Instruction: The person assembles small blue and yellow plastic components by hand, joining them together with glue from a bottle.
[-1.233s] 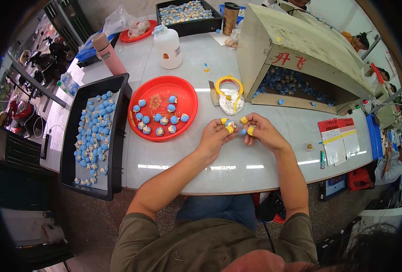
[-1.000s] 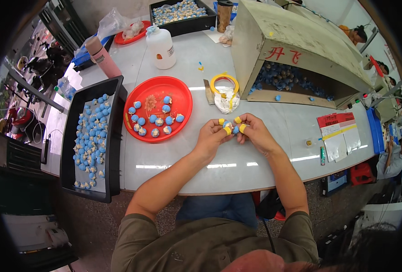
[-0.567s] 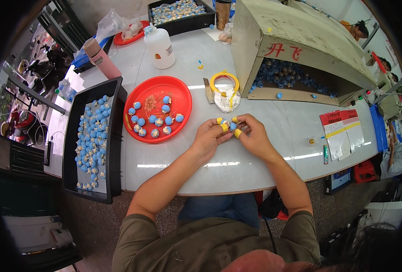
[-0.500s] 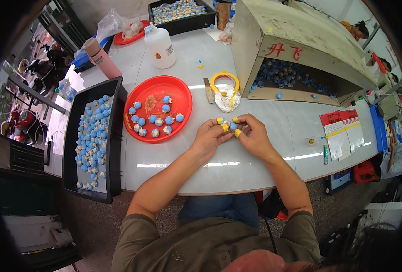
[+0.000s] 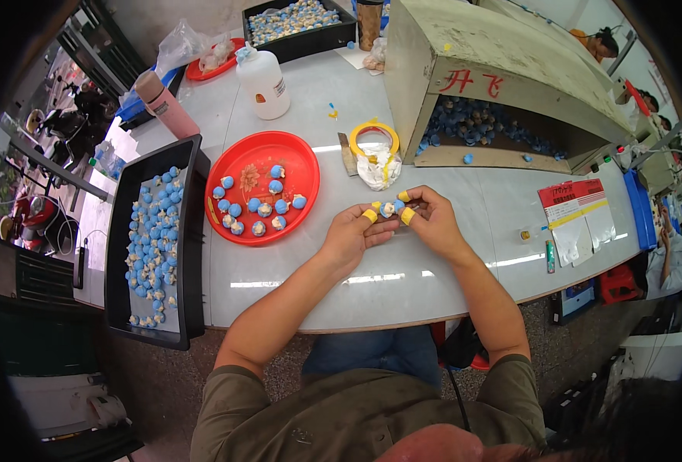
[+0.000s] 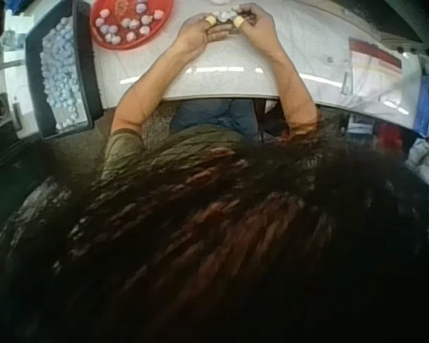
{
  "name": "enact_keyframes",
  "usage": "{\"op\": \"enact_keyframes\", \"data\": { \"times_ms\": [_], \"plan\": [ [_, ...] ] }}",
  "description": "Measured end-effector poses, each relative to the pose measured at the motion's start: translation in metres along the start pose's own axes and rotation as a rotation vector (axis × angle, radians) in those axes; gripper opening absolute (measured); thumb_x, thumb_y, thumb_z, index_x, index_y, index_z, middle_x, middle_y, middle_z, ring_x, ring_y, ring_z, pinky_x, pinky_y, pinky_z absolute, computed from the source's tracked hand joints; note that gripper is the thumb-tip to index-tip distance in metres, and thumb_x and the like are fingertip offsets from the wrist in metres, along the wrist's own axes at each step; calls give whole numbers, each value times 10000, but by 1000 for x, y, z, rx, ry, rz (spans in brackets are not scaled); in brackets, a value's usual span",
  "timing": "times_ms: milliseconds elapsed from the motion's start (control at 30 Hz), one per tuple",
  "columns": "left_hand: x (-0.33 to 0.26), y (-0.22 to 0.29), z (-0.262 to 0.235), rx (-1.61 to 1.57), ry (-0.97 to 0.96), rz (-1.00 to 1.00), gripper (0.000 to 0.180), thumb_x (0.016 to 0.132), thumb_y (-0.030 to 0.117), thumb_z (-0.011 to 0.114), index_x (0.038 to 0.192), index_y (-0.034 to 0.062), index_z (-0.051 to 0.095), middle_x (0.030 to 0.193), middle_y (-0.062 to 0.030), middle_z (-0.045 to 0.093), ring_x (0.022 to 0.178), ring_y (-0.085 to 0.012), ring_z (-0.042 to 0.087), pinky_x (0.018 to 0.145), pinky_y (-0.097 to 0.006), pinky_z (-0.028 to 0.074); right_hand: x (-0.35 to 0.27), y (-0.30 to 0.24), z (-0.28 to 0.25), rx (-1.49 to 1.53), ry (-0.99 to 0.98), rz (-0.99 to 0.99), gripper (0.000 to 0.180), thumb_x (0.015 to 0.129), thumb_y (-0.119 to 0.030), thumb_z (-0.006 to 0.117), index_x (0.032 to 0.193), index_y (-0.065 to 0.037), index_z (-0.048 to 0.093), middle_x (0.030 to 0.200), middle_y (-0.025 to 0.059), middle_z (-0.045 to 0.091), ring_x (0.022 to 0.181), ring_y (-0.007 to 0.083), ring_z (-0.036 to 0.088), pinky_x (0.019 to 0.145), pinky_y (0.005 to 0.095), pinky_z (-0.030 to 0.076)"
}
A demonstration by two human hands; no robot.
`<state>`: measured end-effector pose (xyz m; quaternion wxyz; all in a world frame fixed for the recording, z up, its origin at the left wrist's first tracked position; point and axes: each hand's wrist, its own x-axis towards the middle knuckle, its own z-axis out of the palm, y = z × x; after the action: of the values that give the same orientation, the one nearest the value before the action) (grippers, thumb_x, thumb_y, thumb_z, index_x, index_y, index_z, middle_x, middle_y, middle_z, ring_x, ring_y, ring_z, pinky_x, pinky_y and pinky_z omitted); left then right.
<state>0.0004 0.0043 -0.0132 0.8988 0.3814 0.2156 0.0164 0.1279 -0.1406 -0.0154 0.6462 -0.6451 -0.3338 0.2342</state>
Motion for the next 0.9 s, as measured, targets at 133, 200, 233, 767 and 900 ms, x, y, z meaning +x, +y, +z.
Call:
{"op": "enact_keyframes", "data": {
  "times_ms": [133,200,233,767,900],
  "plan": [
    [0,0,0,29,4,4,243,984,118,502,1195,-3,493,1158,-143,620,1029,-217,652,834,-301,555,0,-4,-2,31,-25,23,202,859,-31,652,1041,30,591,984,59,644,810,74,586,702,227,495],
    [0,1,1,16,-8,3,247,981,114,508,1197,-5,494,1147,-139,622,1022,-211,654,833,-291,558,-1,-4,-3,-4,-32,3,215,843,-18,656,1044,26,593,977,62,644,821,83,587,714,230,492],
    [0,1,1,-9,-16,0,250,977,108,514,1199,-7,494,1139,-136,623,1023,-205,652,837,-281,559,-1,-4,-3,-3,-30,4,215,843,-18,656,1044,26,593,977,62,644,821,83,587,714,230,492],
    [2,-6,-1,5,-55,-2,279,935,56,568,1194,-12,490,1140,-126,604,1019,-188,633,899,-291,544,-9,-27,-2,-360,-103,-272,259,748,72,590,1003,27,611,994,105,618,836,183,625,739,278,508],
    [2,-7,-1,23,-58,2,279,931,62,580,1188,-3,494,1143,-116,604,1019,-186,631,893,-294,544,-9,-29,-2,-378,-114,-260,267,747,75,584,1008,26,612,1014,107,616,853,190,629,760,288,517]
  ]
}}
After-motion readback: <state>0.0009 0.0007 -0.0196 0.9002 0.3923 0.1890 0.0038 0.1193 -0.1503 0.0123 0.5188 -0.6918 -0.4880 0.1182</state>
